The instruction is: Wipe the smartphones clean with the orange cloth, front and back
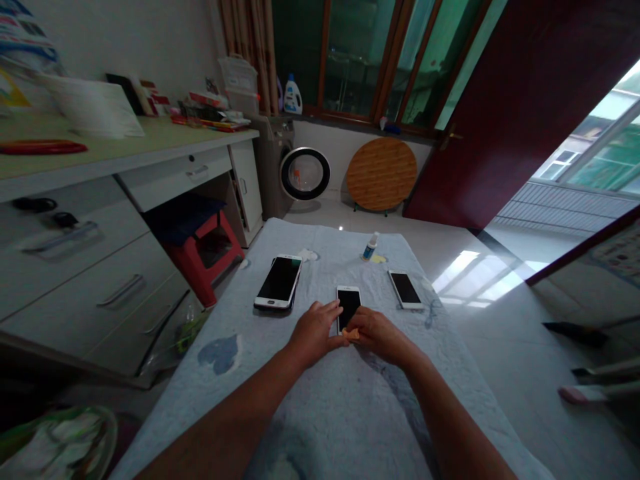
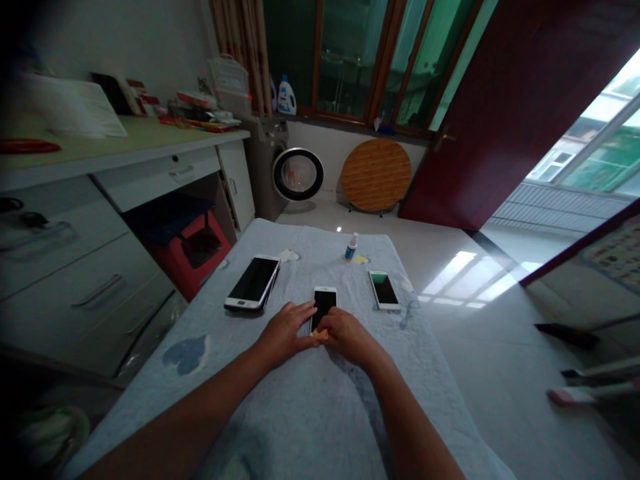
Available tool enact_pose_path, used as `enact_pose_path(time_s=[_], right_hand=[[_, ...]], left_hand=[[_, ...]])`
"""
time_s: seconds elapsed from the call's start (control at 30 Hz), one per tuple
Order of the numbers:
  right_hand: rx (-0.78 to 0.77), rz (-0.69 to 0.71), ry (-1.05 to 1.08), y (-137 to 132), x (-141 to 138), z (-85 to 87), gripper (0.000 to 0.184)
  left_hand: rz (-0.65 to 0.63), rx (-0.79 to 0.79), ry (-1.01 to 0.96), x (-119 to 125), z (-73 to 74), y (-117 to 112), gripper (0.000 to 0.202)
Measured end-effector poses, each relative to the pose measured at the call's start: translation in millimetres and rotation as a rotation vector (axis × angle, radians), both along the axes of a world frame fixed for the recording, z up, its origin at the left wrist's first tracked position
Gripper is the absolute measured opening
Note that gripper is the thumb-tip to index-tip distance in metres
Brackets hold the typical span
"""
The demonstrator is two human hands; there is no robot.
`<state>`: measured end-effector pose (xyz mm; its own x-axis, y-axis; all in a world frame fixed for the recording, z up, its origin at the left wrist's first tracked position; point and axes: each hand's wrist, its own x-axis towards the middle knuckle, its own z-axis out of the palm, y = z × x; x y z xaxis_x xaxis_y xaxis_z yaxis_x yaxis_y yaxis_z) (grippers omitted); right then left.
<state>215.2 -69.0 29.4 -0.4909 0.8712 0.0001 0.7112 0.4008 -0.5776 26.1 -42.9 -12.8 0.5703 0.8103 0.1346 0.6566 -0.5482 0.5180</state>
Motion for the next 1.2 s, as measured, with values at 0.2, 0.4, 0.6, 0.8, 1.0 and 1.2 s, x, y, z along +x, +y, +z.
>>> enact_pose_path(time_s=[0.2,0.4,0.6,0.8,1.0,1.2], right_hand=[[-0.089,-0.079,-0.044,-2,22,4.7,0.013],[-0.081,-0.125,-0.094,0,25,3.7,0.013],[-0.048,-0.138,-0.083,1,22,1.5,0.014],[-0.027,-0.077,0.003,1,6,0.3,0.011],[0.051,-0.248,-0.054,25,12,-10.6,0.013],[0.142,-0.382,-0.179,63,15,-17.2,0.017]], left_hand=[[0.016,-0.002,0.006,0,1.5,-2,0.065],[0.017,0.006,0.011,1,3.1,-3,0.069],[0.024,-0.003,0.006,1,-0.3,-2,0.065],[0.020,-0.015,-0.002,1,0.2,-3,0.064],[0.015,-0.007,0.003,0,3.4,-4,0.065],[0.012,0.000,-0.002,0,7.2,-5,0.061]])
